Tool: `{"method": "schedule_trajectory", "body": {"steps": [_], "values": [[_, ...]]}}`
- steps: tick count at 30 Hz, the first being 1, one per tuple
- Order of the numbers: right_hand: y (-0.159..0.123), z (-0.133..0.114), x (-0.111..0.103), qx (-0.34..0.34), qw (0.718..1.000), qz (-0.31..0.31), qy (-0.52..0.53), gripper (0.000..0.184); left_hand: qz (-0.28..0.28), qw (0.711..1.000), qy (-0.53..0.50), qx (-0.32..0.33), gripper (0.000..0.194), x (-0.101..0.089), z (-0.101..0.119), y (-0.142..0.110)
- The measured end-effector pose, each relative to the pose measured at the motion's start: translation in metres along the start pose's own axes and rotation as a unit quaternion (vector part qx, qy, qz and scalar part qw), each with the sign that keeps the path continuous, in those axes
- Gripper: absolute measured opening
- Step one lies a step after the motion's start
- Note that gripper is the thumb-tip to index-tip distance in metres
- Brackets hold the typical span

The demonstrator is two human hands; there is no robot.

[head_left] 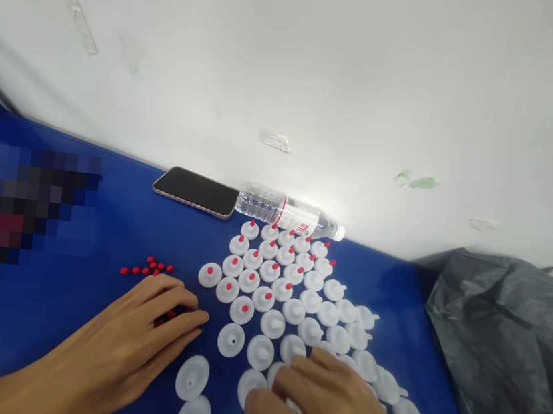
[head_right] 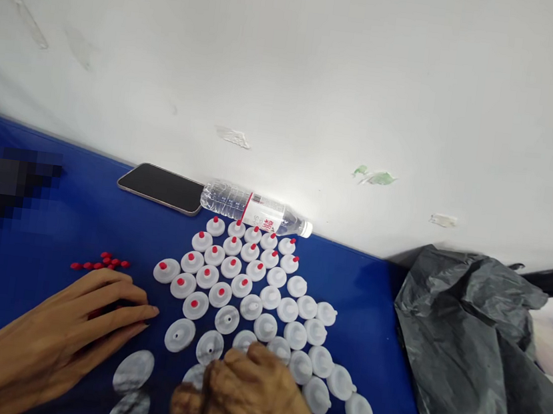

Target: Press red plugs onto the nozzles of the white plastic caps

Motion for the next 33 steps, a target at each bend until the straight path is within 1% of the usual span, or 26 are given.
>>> {"method": "schedule_trajectory", "body": {"steps": [2,3,4,5,6,7,8,10,11,13,14,16,18,20,22,23,25,28,30,33], "values": [[0.0,0.017,-0.023,0.055,0.997,0.037,0.03,0.03,0.001,1.0,-0.009,0.0,0.027,-0.002,0.002,0.0],[-0.001,0.025,-0.04,0.069,0.994,0.083,0.024,0.027,0.003,1.0,-0.011,-0.001,0.028,-0.003,0.002,0.0],[-0.003,0.037,-0.052,0.102,0.99,0.1,0.001,0.024,0.007,1.0,-0.013,-0.002,0.029,-0.004,0.002,-0.001],[-0.005,0.05,-0.061,0.138,0.985,0.103,-0.03,0.018,0.013,1.0,-0.015,-0.003,0.03,-0.006,0.002,-0.001],[-0.007,0.063,-0.069,0.165,0.978,0.109,-0.063,0.016,0.019,1.0,-0.017,-0.003,0.031,-0.006,0.002,-0.001],[-0.011,0.077,-0.073,0.198,0.971,0.101,-0.094,0.018,0.025,1.0,-0.019,-0.003,0.031,-0.007,0.001,-0.001],[-0.014,0.092,-0.074,0.225,0.964,0.091,-0.107,0.021,0.029,0.999,-0.02,-0.004,0.031,-0.006,0.0,-0.001],[-0.019,0.116,-0.07,0.257,0.96,0.07,-0.089,0.025,0.034,0.999,-0.018,-0.002,0.03,-0.003,-0.003,-0.002],[-0.021,0.124,-0.064,0.26,0.961,0.057,-0.074,0.027,0.038,0.999,-0.014,0.004,0.031,-0.002,-0.004,-0.003],[-0.023,0.134,-0.052,0.251,0.966,0.024,-0.052,0.03,0.056,0.998,0.002,0.027,0.031,-0.004,-0.003,-0.004],[-0.024,0.136,-0.045,0.243,0.969,0.007,-0.049,0.032,0.065,0.997,0.012,0.034,0.032,-0.006,-0.002,-0.005],[-0.025,0.137,-0.036,0.234,0.971,-0.02,-0.05,0.036,0.065,0.997,0.031,0.015,0.039,-0.011,-0.003,-0.006],[-0.027,0.137,-0.03,0.236,0.97,-0.038,-0.055,0.041,0.035,0.998,0.043,-0.04,0.05,-0.012,-0.008,-0.006],[-0.029,0.136,-0.027,0.243,0.967,-0.052,-0.06,0.045,0.012,0.996,0.047,-0.077,0.068,-0.013,-0.011,-0.007],[-0.03,0.135,-0.028,0.247,0.965,-0.061,-0.063,0.047,0.011,0.996,0.051,-0.073,0.085,-0.013,-0.01,-0.007],[-0.03,0.134,-0.03,0.247,0.965,-0.058,-0.065,0.046,0.01,0.996,0.054,-0.067,0.091,-0.012,-0.01,-0.007],[-0.029,0.13,-0.038,0.238,0.968,-0.041,-0.071,0.044,0.005,0.997,0.064,-0.052,0.1,-0.008,-0.012,-0.007],[-0.025,0.119,-0.053,0.219,0.971,0.005,-0.09,0.04,-0.014,0.996,0.075,-0.038,0.11,-0.003,-0.014,-0.007],[-0.021,0.109,-0.064,0.208,0.972,0.041,-0.101,0.035,-0.015,0.996,0.071,-0.044,0.109,-0.005,-0.013,-0.007],[-0.016,0.093,-0.08,0.195,0.969,0.116,-0.101,0.023,-0.008,0.996,0.051,-0.069,0.101,-0.01,-0.012,-0.006]]}}
Point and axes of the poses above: each hand's wrist, its own y-axis towards the middle knuckle, its own x-axis out of the palm, z = x × y, the point moved 9 cm from there along y, towards the middle knuckle, and after that the axes turned 12 degrees about y, right-handed, at the moved point
